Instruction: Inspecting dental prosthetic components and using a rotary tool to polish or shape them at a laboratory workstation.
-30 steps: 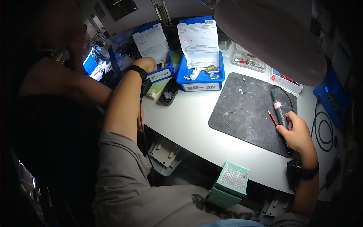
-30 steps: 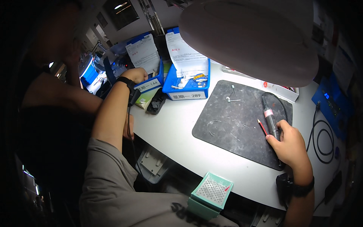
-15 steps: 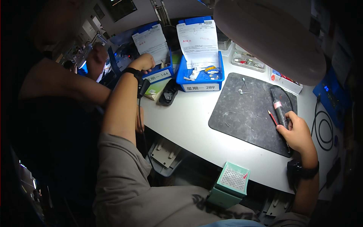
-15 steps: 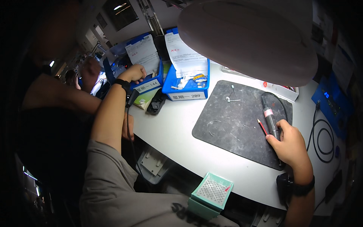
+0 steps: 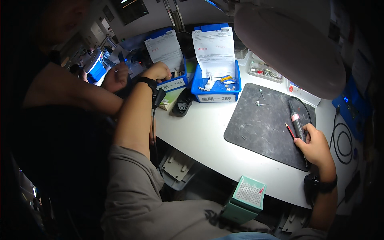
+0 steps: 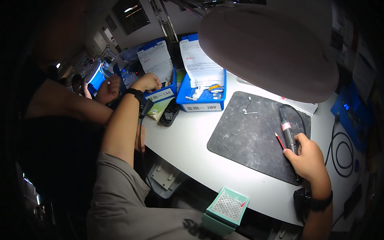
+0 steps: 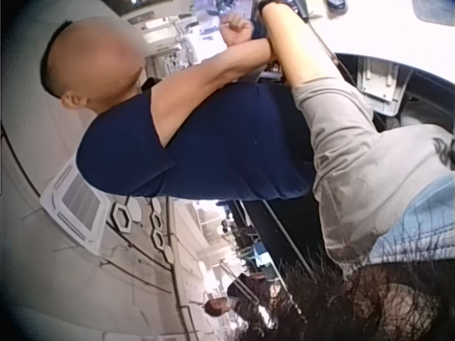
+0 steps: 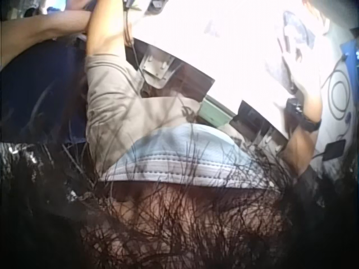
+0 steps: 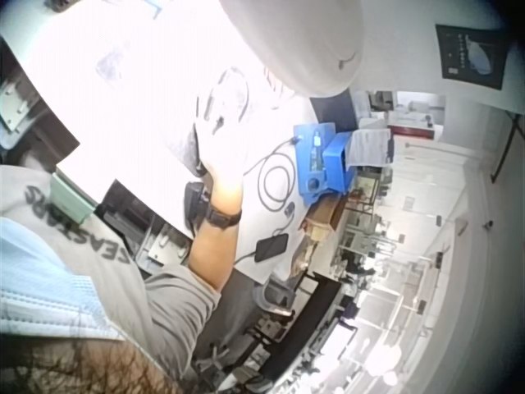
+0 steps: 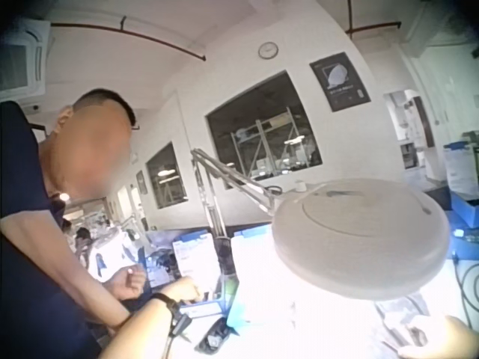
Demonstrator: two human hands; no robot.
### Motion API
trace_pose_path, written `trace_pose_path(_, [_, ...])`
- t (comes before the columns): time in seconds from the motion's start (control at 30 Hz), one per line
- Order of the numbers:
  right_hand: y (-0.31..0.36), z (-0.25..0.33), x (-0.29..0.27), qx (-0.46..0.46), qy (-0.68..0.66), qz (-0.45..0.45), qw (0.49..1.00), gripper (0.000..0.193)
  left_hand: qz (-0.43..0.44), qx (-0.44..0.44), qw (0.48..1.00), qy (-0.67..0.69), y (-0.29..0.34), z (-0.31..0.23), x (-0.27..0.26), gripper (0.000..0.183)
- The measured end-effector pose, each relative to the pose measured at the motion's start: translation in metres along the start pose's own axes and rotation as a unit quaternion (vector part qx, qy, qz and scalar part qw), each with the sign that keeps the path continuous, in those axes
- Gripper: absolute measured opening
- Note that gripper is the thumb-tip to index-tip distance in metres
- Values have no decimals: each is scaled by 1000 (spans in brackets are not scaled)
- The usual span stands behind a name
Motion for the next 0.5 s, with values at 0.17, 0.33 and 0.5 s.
trace_pose_path(0.17, [-1, -2, 3, -18, 11, -12, 1000, 41, -20, -33, 998, -50, 8, -21, -1, 21])
trace_pose_path(0.33, [-1, 2, 0, -4, 18, -6, 1000, 41, -153, 106, 975, -125, 41, -41, -8, 29])
trace_pose_path(0.5, [0, -1, 2, 13, 6, 2, 1000, 39, -90, 80, 974, -191, 96, -66, 19, 29])
Point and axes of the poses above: each hand's wrist, its own y-axis away from the middle knuckle, its own x-axis out of the palm, z = x × y, the point moved 3 cm from there along -y, towards the middle knuckle
